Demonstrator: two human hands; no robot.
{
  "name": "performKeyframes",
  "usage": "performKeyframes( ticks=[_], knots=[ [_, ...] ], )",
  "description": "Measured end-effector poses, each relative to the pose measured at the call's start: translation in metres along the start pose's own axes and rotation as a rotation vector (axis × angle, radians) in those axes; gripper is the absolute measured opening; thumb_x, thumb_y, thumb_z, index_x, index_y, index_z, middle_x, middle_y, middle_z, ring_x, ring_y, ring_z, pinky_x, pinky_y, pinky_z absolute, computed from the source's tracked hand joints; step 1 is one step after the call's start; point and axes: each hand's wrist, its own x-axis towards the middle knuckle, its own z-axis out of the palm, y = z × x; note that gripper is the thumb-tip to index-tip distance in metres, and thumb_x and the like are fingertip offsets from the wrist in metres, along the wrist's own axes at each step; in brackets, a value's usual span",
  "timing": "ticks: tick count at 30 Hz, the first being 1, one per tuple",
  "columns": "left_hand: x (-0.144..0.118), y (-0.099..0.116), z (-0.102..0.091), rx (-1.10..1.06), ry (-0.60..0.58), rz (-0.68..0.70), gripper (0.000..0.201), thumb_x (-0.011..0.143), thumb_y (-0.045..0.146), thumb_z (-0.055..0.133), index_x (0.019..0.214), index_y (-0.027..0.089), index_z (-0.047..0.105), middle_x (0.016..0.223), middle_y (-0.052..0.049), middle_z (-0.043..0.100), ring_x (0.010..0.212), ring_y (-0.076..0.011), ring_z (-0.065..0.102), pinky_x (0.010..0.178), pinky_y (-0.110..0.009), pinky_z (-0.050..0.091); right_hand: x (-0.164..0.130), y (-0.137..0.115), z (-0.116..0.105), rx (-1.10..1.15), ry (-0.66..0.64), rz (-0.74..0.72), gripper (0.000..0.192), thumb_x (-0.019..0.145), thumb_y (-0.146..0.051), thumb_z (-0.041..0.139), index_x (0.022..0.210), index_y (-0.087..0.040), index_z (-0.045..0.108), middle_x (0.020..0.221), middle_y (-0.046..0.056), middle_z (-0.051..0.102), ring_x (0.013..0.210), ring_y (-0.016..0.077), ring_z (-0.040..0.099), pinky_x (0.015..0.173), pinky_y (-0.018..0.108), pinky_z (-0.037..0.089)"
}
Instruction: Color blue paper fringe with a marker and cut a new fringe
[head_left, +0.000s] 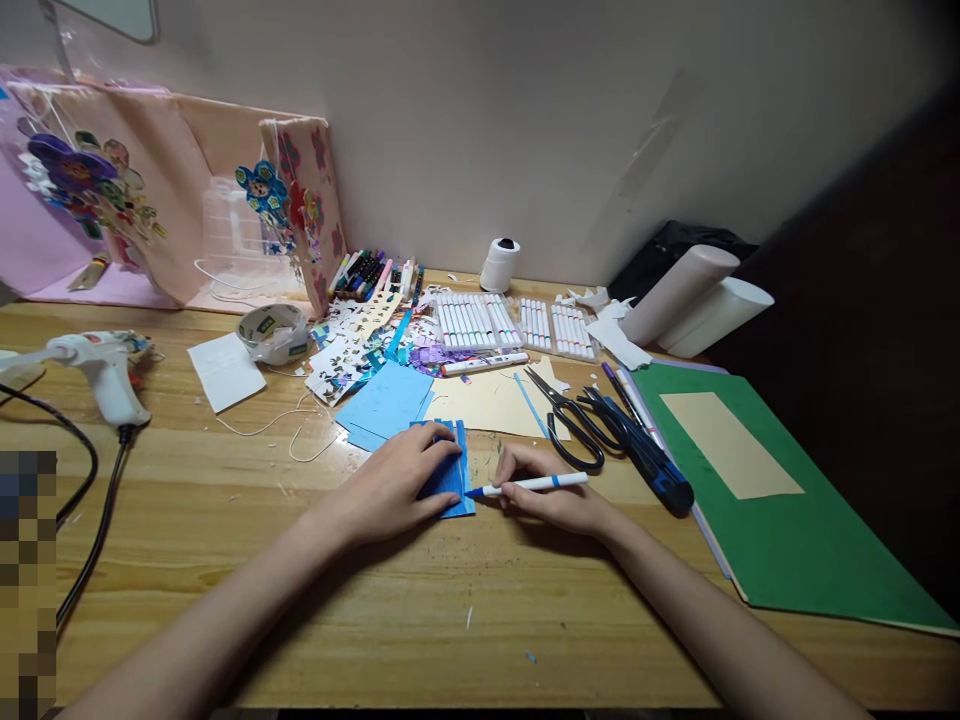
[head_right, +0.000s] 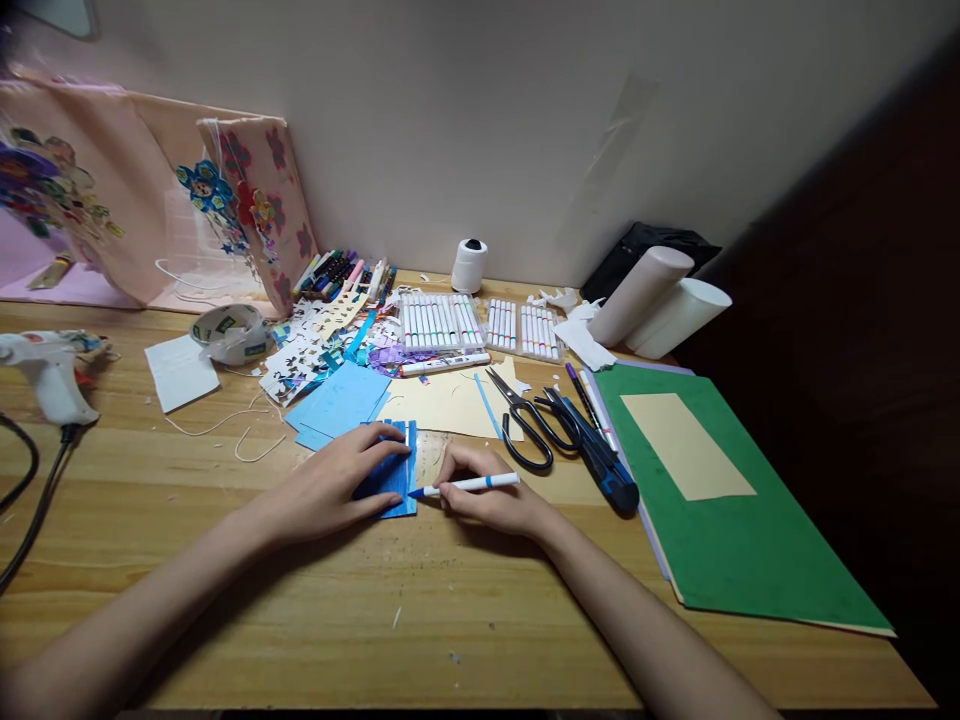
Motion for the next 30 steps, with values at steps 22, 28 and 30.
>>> performKeyframes(
  ticks=[22,28,30],
  knots=[
    [0.001,0.0,0.001,0.019,-0.016,-0.011,0.04,0.084,0.036,0.056,0.12,0.021,0.047,0.121,-0.011,0.049,0.109,-0.0257,0.049,0.092,-0.043,0.044,-0.003,0.01,-0.003,0.031,-0.088,0.016,0.009,0.081,-0.023,0.059,0.078,-0.016,0.054,0.069,0.002,0.062,0.06,0.0129,0.057,0.052,0.021,0.04],
    [0.001,-0.001,0.003,0.017,-0.015,-0.006,0.039,0.085,0.035,0.056,0.12,0.021,0.047,0.123,-0.011,0.049,0.11,-0.0254,0.048,0.093,-0.043,0.044,-0.003,0.008,-0.003,0.023,-0.079,0.005,0.011,0.081,-0.025,0.059,0.077,-0.016,0.055,0.069,0.002,0.061,0.06,0.0122,0.056,0.052,0.02,0.04],
    [0.002,-0.001,0.004,0.016,-0.013,0.0,0.04,0.085,0.036,0.056,0.12,0.021,0.047,0.123,-0.011,0.049,0.111,-0.0256,0.048,0.094,-0.043,0.044,-0.003,0.008,-0.003,0.026,-0.083,0.006,0.013,0.081,-0.027,0.061,0.077,-0.015,0.055,0.069,0.002,0.061,0.059,0.012,0.057,0.052,0.02,0.04]
  ],
)
